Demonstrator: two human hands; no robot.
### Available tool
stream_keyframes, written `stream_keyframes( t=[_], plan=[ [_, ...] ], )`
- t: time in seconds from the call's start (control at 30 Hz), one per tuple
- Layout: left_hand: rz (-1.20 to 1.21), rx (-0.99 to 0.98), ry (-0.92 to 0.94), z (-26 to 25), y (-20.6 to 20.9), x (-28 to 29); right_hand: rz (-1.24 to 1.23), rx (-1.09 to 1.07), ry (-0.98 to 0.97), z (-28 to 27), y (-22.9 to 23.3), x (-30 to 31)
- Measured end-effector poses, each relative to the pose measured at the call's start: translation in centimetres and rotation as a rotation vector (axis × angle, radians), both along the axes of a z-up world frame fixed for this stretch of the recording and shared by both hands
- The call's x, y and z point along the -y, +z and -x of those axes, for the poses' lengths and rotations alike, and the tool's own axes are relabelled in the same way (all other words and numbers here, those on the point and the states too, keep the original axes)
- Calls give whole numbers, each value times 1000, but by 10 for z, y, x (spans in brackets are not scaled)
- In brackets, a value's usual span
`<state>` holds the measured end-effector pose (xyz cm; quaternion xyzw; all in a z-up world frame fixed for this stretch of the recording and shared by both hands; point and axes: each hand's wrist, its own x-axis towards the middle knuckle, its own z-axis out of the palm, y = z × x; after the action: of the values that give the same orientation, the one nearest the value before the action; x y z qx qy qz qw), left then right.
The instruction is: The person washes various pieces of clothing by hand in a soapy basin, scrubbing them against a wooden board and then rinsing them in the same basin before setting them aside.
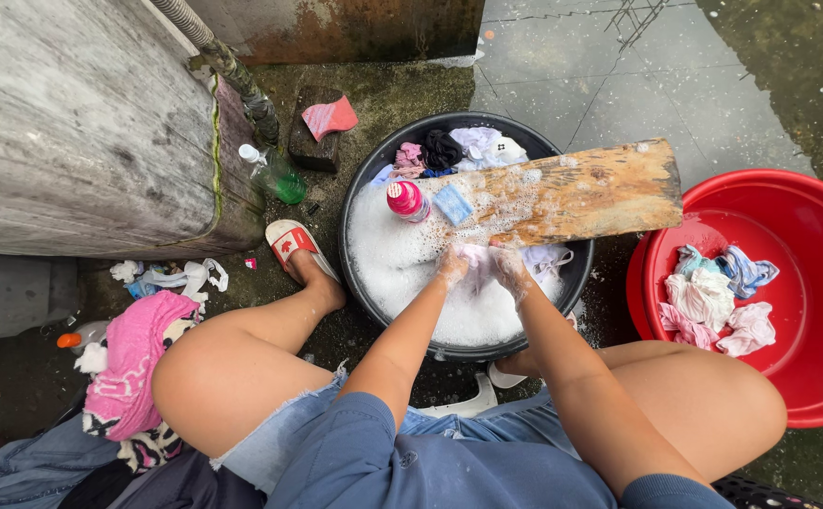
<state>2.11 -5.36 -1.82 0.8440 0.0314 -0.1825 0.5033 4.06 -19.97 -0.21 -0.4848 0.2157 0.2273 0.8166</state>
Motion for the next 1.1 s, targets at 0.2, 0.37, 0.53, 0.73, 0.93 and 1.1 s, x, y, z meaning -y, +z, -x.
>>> stream_keyframes(
  t=[0.2, 0.37, 0.53, 0.73, 0.93, 1.1],
  plan=[
    [-40, 60, 97, 1, -6, -8, 426, 119, 133, 16, 1, 9],
    [-227, 107, 121, -10, -4, -48, 795, 180, 362, 27, 0, 2],
    [-370, 27, -213, 5, 4, -49, 501, 58, 445, 37, -17, -34],
    [-480, -168, -514, 48, -1, -42, 686, -76, 835, 70, -16, -36],
    [-193, -81, -259, 24, 5, -46, 389, 195, 661, 26, 0, -28],
    [221, -99, -78, 7, 19, -58, 241, 425, 395, -6, 17, 9]
  ],
)
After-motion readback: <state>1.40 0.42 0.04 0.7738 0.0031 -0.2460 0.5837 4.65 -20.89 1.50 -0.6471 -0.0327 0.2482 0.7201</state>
